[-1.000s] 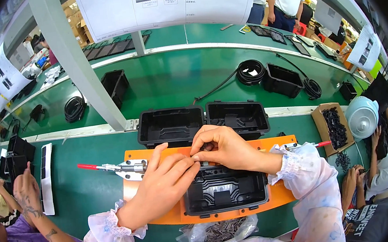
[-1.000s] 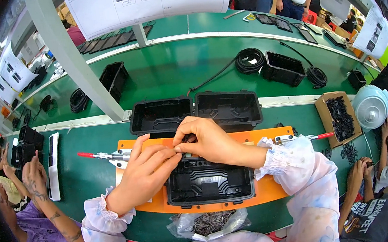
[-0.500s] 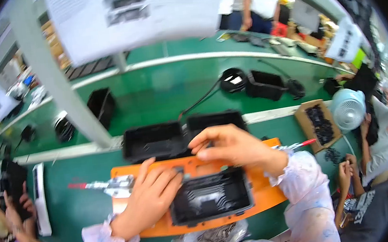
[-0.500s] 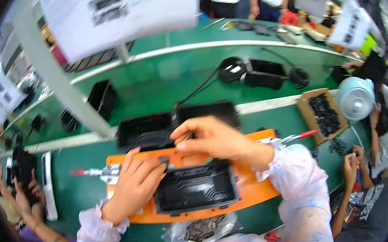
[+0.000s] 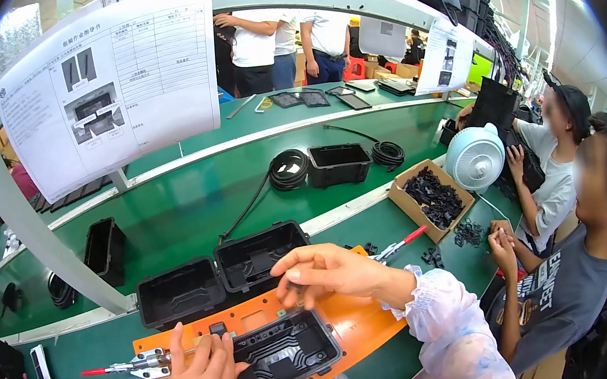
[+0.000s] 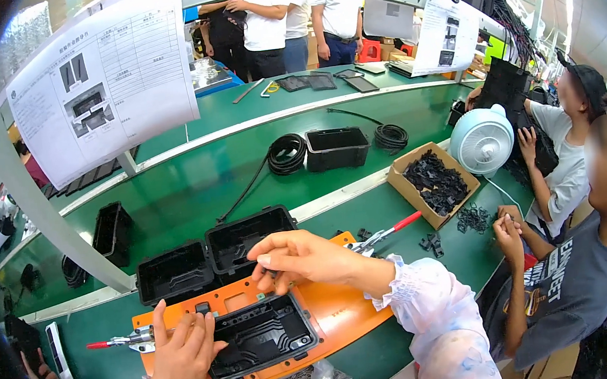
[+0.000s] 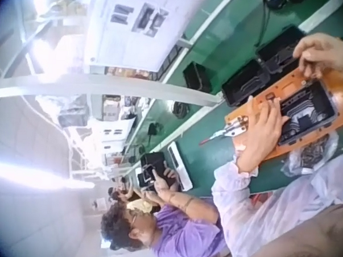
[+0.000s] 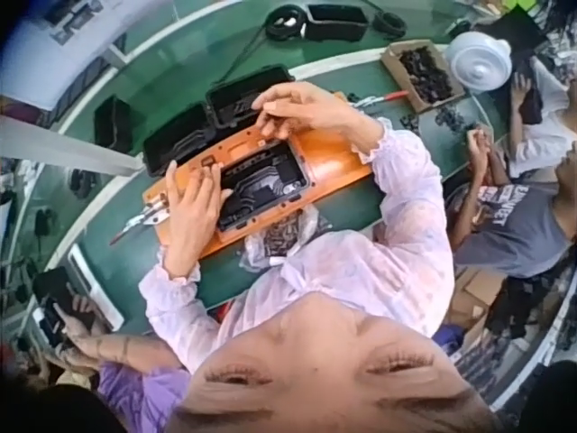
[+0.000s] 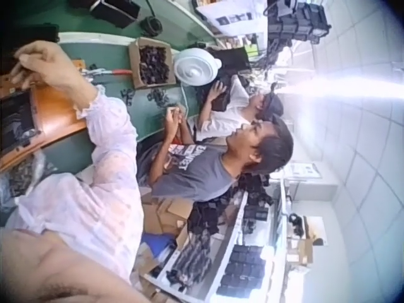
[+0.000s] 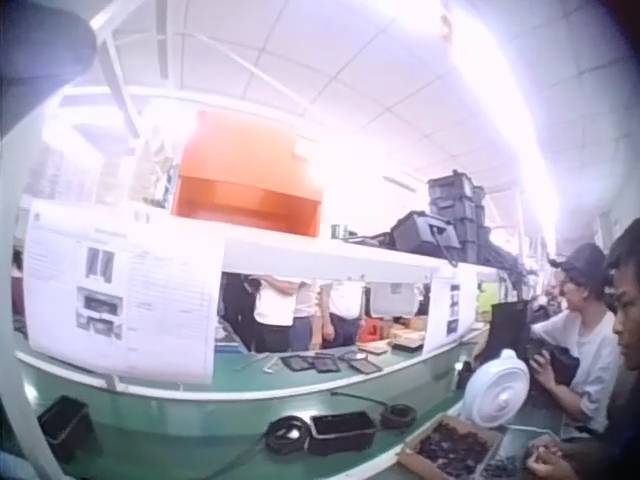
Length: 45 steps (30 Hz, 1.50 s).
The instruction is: The person places a black plastic box into an orange fixture, inserts small metal components into the box by hand, and secures them using the fixture's toggle clamps. They repeat this process with multiple boxes, setting each completed unit aside on the green workspace.
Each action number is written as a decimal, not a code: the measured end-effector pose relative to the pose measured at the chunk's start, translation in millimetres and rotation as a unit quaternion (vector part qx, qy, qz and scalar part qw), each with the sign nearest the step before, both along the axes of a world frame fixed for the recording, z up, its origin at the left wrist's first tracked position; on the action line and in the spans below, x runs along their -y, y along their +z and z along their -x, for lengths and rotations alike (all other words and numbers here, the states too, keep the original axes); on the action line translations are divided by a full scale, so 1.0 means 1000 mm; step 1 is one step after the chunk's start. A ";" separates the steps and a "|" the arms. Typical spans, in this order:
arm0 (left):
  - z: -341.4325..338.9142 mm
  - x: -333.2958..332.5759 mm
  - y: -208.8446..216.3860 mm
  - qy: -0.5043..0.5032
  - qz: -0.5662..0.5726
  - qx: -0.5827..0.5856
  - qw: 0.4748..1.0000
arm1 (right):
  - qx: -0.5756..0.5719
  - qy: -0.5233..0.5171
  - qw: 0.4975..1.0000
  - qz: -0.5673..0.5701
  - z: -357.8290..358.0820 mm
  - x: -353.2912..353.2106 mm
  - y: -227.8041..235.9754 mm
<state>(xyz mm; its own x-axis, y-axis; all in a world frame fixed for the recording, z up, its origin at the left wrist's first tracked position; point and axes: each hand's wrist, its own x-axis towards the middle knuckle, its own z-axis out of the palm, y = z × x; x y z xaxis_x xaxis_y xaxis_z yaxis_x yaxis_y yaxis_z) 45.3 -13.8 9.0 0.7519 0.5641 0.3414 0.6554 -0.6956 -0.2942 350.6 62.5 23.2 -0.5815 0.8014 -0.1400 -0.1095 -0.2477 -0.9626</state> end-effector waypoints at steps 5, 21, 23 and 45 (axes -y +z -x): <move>0.008 -0.015 -0.007 -0.008 0.066 0.130 0.989 | 0.051 -0.043 0.998 -0.017 -0.006 -0.001 0.001; 0.009 -0.006 -0.006 0.013 0.096 0.129 0.987 | 0.064 -0.092 0.993 -0.038 -0.036 0.004 -0.004; 0.006 0.000 -0.002 0.040 0.095 0.135 0.985 | 0.081 -0.089 0.992 -0.033 -0.039 0.000 -0.002; 0.005 -0.002 -0.003 0.029 0.109 0.160 0.981 | 0.127 -0.152 0.964 -0.176 -0.034 -0.024 -0.009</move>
<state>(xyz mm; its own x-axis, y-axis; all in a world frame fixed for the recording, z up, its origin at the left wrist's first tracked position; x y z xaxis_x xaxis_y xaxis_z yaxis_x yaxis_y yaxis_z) 40.3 -11.8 5.7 0.5911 0.6881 0.4209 0.7299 -0.6784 0.0840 384.9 86.1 14.7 -0.2947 0.9534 0.0644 0.1251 0.1053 -0.9865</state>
